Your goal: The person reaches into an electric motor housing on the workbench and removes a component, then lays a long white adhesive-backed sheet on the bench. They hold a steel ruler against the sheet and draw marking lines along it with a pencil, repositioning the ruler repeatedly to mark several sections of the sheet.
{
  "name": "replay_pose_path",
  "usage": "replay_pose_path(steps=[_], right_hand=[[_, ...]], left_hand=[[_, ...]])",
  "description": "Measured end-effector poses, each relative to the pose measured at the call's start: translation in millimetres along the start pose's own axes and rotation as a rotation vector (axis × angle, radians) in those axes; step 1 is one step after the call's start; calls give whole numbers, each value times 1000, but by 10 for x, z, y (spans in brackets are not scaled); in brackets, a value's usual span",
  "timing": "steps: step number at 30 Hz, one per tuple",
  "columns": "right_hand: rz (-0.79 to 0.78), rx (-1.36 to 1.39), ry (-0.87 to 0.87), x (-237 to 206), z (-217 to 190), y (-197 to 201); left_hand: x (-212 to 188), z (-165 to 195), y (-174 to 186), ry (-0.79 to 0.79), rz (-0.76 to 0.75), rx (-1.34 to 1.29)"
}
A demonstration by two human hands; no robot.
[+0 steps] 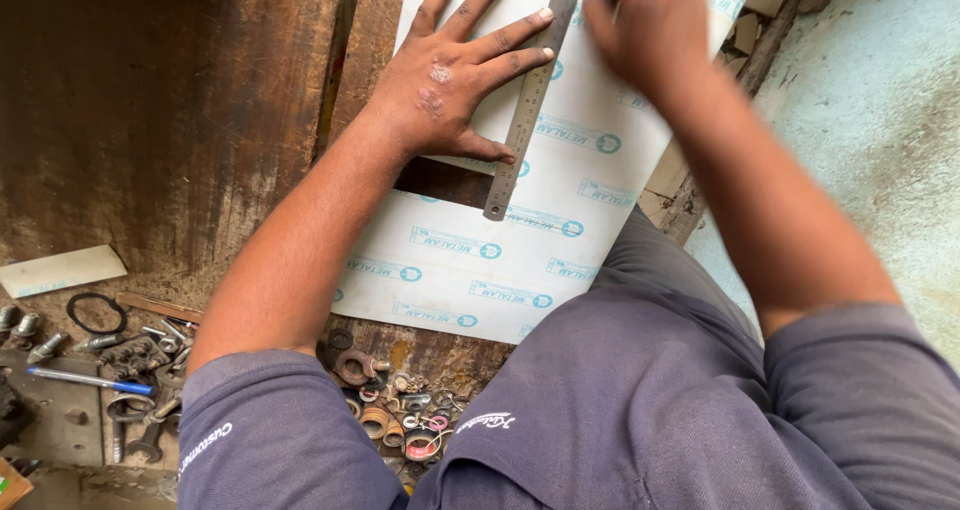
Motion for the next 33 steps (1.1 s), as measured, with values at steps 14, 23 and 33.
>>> replay_pose_path(steps=[14,23,33], right_hand=[[-436,633,-27,-919,-1279,717],[-501,701,-37,-1003,-1316,667],[-405,1169,-487,-1078,-994,573]], left_hand=[[-39,-45,-82,-29,69,68],[-55,-44,-74,-38,82,96],[-55,-40,5,-36,76,13]])
Point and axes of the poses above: each hand's wrist, its own x-axis towards the middle knuckle, its own y-axis out of the back of the hand, z = x × y, the point moved 4 cm from there along x, towards the middle knuckle, and after that the axes turned 13 degrees about -x, right-handed, at the moved point
